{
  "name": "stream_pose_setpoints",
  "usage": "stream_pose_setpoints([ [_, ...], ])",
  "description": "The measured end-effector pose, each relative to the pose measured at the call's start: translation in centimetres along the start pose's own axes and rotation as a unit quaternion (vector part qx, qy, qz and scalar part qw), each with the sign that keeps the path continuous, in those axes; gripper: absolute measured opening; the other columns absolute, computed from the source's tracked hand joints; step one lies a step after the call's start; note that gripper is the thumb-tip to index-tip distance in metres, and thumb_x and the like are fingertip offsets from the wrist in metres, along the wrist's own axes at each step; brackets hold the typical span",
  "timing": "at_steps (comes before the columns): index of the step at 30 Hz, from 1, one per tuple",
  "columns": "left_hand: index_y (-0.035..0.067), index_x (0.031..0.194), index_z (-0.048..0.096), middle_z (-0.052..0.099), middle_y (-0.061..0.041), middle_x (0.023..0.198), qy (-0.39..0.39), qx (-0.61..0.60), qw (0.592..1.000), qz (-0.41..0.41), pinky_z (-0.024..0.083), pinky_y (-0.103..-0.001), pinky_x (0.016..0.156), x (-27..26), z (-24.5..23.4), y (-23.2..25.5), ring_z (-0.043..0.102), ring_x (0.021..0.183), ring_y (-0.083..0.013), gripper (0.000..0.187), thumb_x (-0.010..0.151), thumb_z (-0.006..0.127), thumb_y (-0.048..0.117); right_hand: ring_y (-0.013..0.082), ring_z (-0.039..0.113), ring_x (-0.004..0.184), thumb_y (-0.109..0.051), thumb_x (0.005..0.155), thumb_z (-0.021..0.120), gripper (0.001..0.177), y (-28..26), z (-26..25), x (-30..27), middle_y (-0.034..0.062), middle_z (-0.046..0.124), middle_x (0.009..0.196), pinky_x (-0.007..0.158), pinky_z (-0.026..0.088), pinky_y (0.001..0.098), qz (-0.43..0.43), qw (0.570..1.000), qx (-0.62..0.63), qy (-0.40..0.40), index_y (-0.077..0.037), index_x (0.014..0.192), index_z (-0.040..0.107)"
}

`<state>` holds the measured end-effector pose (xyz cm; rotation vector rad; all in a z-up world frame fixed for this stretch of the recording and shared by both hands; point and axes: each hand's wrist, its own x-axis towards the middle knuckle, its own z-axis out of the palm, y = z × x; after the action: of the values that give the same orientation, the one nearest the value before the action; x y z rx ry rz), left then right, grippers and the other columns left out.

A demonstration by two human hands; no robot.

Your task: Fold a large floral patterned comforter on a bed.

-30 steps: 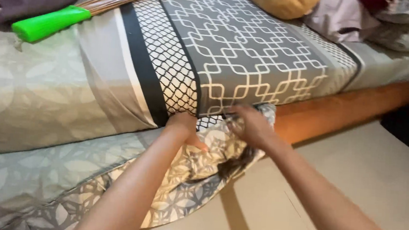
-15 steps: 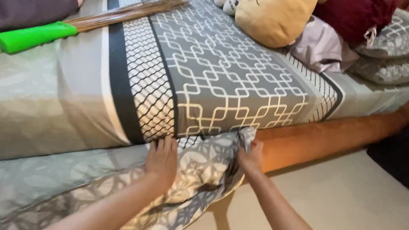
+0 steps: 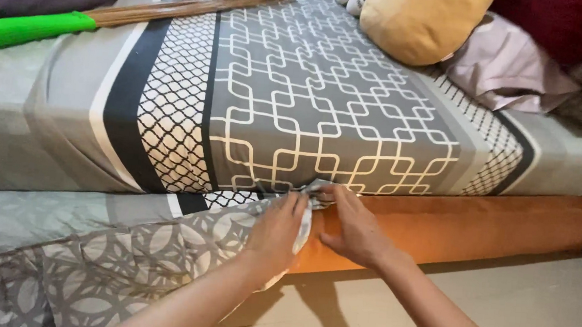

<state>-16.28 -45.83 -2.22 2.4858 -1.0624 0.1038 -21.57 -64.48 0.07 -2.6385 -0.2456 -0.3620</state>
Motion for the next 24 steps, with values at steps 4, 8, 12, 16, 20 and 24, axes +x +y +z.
stream_pose_setpoints([
  [4,0.0,0.142,0.04,0.052,-0.015,0.13,0.013,0.063,0.998,0.0,0.047,-0.041,0.101,1.8,0.9,-0.9,0.054,0.12,-0.0364,0.109,0.051,0.098,0.015,0.038,0.046,0.131,-0.027,0.049,0.1,0.109,0.6,0.4,0.7,0.0167,0.049,0.141,0.105,0.043,0.0447,-0.059,0.994,-0.089,-0.039,-0.007,0.139,0.042],
  [8,0.003,0.125,0.056,0.064,-0.013,0.117,0.009,0.035,0.999,-0.033,0.054,-0.042,0.091,3.8,0.8,-1.0,0.066,0.107,-0.0339,0.089,0.051,0.1,0.022,0.0288,0.046,0.136,-0.03,0.044,0.102,0.114,-1.1,0.1,2.5,0.0073,0.054,0.143,0.103,0.04,0.05,0.011,0.968,-0.223,-0.115,-0.015,0.143,0.048],
  [12,0.005,0.1,0.071,0.073,-0.016,0.1,-0.052,0.018,0.995,-0.086,0.058,-0.043,0.085,6.4,-0.8,-0.9,0.071,0.1,-0.0343,0.064,0.05,0.101,0.032,0.0275,0.054,0.127,-0.043,0.05,0.102,0.107,-2.5,-0.7,5.4,0.0053,0.059,0.133,0.107,0.041,0.0476,0.094,0.933,-0.282,-0.204,-0.015,0.14,0.053],
  [16,0.003,0.093,0.076,0.071,-0.018,0.097,-0.115,0.051,0.989,-0.083,0.057,-0.041,0.089,8.3,-1.5,-0.7,0.071,0.098,-0.0342,0.062,0.051,0.1,0.042,0.028,0.064,0.116,-0.044,0.051,0.098,0.087,-0.6,1.2,5.8,0.005,0.068,0.122,0.098,0.05,0.0456,0.098,0.954,-0.23,-0.163,-0.015,0.125,0.061],
  [20,0.001,0.114,0.07,0.07,-0.019,0.111,-0.127,0.056,0.987,-0.075,0.054,-0.042,0.097,6.9,0.0,-1.0,0.068,0.11,-0.0343,0.058,0.074,0.083,0.041,0.0299,0.068,0.111,-0.046,0.044,0.099,0.09,0.8,1.5,7.2,0.0089,0.074,0.114,0.096,0.053,0.0435,0.108,0.945,-0.214,-0.222,-0.017,0.122,0.066],
  [24,-0.003,0.143,0.049,0.057,-0.021,0.127,0.065,0.11,0.992,-0.021,0.039,-0.047,0.11,2.6,3.6,0.0,0.052,0.123,-0.0346,0.067,0.096,0.071,0.04,0.0329,0.067,0.109,-0.048,0.05,0.096,0.088,4.1,2.4,6.4,0.0103,0.073,0.115,0.093,0.053,0.0462,0.076,0.972,-0.148,-0.163,-0.022,0.128,0.063],
])
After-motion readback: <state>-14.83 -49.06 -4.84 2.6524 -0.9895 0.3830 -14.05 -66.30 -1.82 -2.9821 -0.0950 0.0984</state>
